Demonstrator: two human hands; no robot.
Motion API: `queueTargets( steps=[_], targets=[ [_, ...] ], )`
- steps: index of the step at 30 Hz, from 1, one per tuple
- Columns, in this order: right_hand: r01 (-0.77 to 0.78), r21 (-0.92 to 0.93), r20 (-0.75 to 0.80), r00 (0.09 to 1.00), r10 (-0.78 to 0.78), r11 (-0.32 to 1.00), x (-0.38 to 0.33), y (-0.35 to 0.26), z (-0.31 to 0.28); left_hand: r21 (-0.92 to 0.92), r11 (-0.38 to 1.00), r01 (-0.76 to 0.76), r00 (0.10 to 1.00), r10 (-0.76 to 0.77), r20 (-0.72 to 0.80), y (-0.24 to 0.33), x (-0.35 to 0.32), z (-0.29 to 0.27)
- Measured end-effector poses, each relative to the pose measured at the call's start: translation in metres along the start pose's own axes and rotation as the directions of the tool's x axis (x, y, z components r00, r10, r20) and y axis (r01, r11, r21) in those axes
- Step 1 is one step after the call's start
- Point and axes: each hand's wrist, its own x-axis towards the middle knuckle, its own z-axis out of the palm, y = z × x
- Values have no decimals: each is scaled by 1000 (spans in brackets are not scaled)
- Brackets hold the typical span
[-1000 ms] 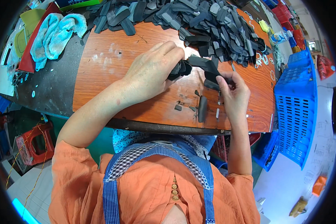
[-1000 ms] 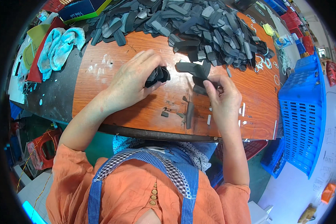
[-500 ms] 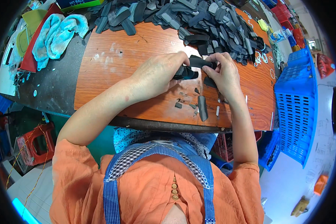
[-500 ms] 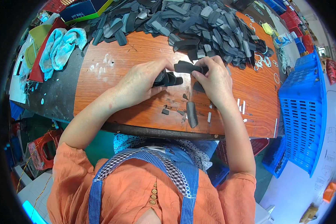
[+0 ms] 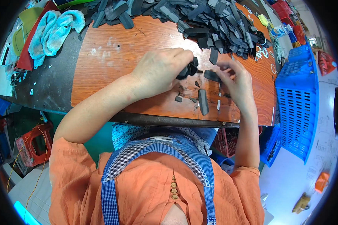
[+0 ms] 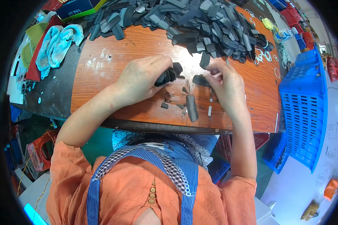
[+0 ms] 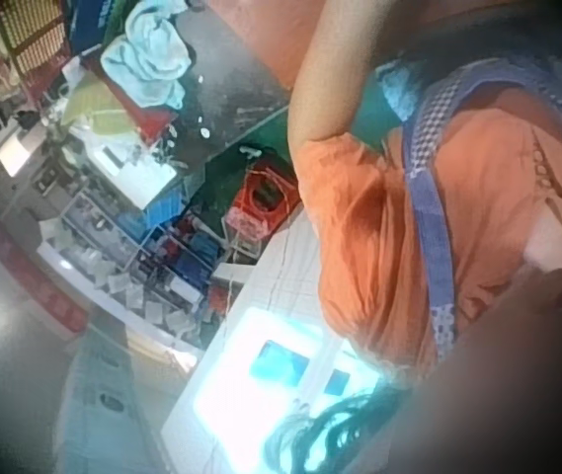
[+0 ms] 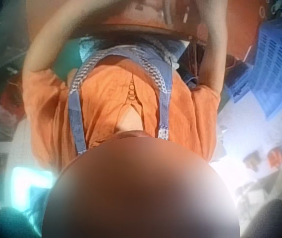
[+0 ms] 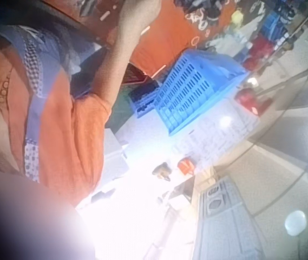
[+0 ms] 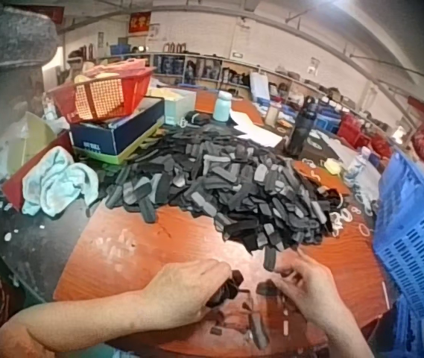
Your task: The worker is grouping several small black shoe components and bundling them together using white rubber bands.
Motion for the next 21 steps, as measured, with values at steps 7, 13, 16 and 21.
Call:
queueTargets(
  steps=[7, 13, 16, 21],
  targets=[
    [-51, -58, -11, 999, 50, 997, -17, 15, 6, -195, 980, 42, 989, -12, 150, 5, 2, 2],
    [63, 301, -42, 998, -53, 952, -48, -6, 41, -112, 930, -350, 935, 341, -96, 22, -1, 16],
    [52, 102, -59, 997, -46, 993, -70, -17, 29, -89, 960, -265, 963, 269, 34, 19, -3, 7],
    [74, -291, -58, 994, -94, 954, -94, -9, 27, -39, 998, -41, 996, 43, 74, 10, -4, -1]
  ],
)
